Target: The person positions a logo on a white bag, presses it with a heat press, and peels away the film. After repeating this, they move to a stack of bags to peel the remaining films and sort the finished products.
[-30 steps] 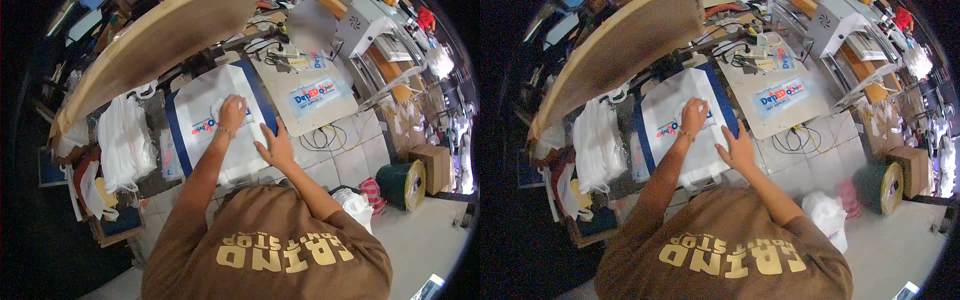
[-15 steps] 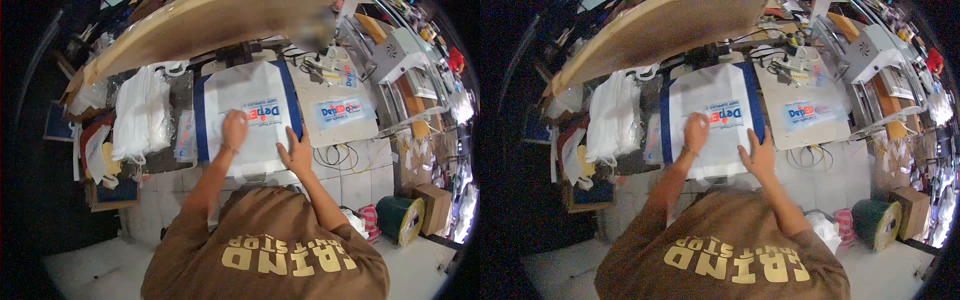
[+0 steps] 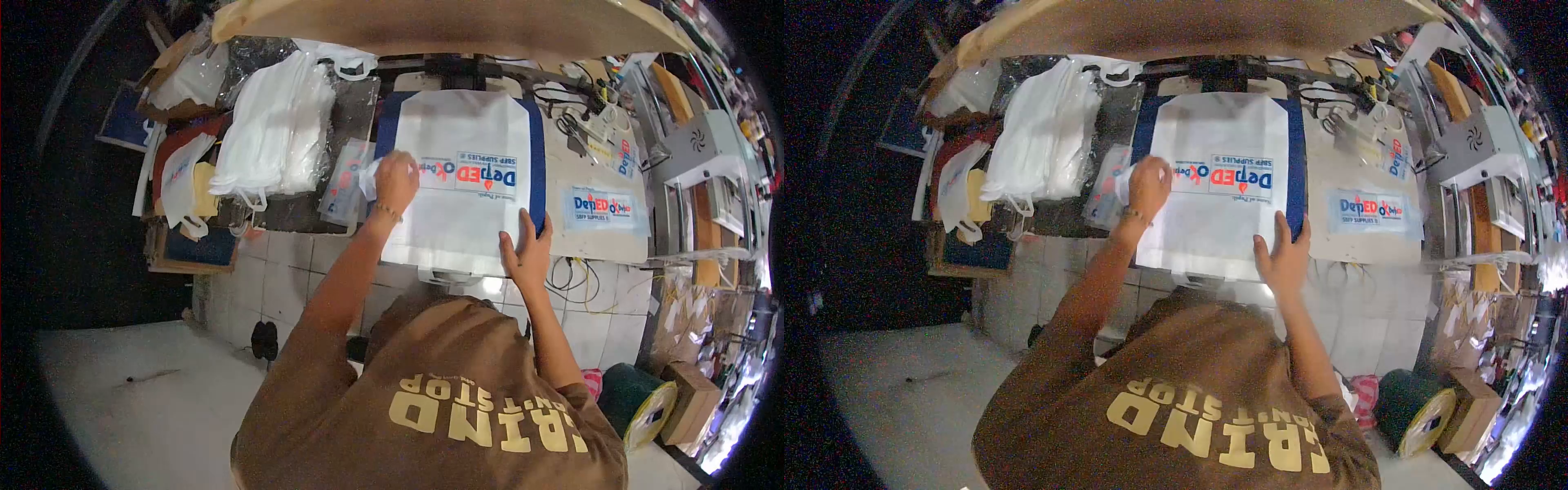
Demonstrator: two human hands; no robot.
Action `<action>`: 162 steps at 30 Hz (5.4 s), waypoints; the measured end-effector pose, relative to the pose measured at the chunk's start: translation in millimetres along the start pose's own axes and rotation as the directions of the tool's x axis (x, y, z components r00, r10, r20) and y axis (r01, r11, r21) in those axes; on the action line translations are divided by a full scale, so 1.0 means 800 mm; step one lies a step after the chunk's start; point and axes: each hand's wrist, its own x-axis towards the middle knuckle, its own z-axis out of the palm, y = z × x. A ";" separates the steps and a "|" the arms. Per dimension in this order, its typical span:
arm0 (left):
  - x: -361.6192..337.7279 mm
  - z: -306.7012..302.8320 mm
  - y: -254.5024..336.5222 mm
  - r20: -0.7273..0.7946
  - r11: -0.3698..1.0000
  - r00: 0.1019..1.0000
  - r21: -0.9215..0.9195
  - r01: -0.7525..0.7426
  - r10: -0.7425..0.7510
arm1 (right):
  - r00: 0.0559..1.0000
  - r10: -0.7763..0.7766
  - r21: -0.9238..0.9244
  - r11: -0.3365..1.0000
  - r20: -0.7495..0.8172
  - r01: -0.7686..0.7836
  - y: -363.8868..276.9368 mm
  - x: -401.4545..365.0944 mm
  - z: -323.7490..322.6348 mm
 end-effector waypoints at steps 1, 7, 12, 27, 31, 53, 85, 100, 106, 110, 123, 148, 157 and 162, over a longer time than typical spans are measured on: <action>0.013 -0.002 -0.004 -0.011 1.000 1.000 0.003 0.002 -0.002 | 1.000 -0.011 0.002 1.000 -0.002 0.011 0.000 0.001 0.001; 0.078 -0.031 -0.079 -0.314 0.989 0.939 -0.003 0.151 -0.144 | 0.997 0.067 0.042 0.997 0.045 -0.069 -0.005 0.003 -0.002; 0.080 -0.051 -0.199 -0.001 0.729 0.904 0.591 0.345 -0.427 | 0.994 0.097 0.049 0.994 0.040 -0.099 -0.010 0.003 -0.005; 0.018 -0.006 -0.015 0.104 1.000 0.994 -0.014 0.016 -0.015 | 0.996 0.091 0.005 0.996 -0.003 -0.091 -0.014 0.003 -0.005; 0.022 0.002 -0.022 0.028 0.994 0.998 -0.097 0.056 -0.054 | 0.996 0.087 -0.009 0.996 0.000 -0.087 -0.012 0.002 -0.002; -0.036 -0.009 0.059 -0.061 0.982 0.984 -0.072 -0.172 0.168 | 0.994 0.112 -0.018 0.994 0.003 -0.112 -0.014 0.005 -0.003; -0.005 0.004 0.031 0.199 0.983 0.970 0.090 -0.163 0.143 | 0.993 0.118 -0.009 0.993 -0.002 -0.118 -0.013 0.006 -0.007; 0.005 0.028 0.060 0.472 0.941 0.875 0.234 -0.243 0.109 | 0.985 0.174 0.058 0.983 0.013 -0.175 -0.006 -0.003 -0.017; 0.038 0.050 0.117 0.490 0.973 0.867 0.142 -0.181 0.090 | 0.987 0.149 0.081 0.986 -0.053 -0.145 0.002 -0.012 -0.012; 0.022 0.073 0.144 0.489 0.912 0.855 0.250 -0.326 0.171 | 0.991 0.121 0.089 0.989 -0.062 -0.116 0.008 -0.017 -0.011; 0.014 0.083 0.166 0.523 0.957 0.823 0.044 -0.287 0.223 | 0.836 0.533 0.413 0.737 0.133 -0.535 0.153 -0.264 -0.073; -0.173 0.215 0.358 0.886 0.855 -0.065 -0.461 -0.236 0.460 | -0.350 0.936 0.348 -0.335 0.019 -0.876 0.243 -0.727 -0.038; -0.226 0.257 0.250 0.944 0.853 -0.112 -0.328 -0.405 0.310 | -0.208 0.960 0.330 -0.138 -0.185 -0.934 0.261 -0.785 -0.066; -0.258 0.256 0.283 0.918 0.930 0.159 -0.347 -0.120 0.363 | -0.169 0.857 0.296 -0.021 -0.486 -0.955 0.259 -0.785 -0.078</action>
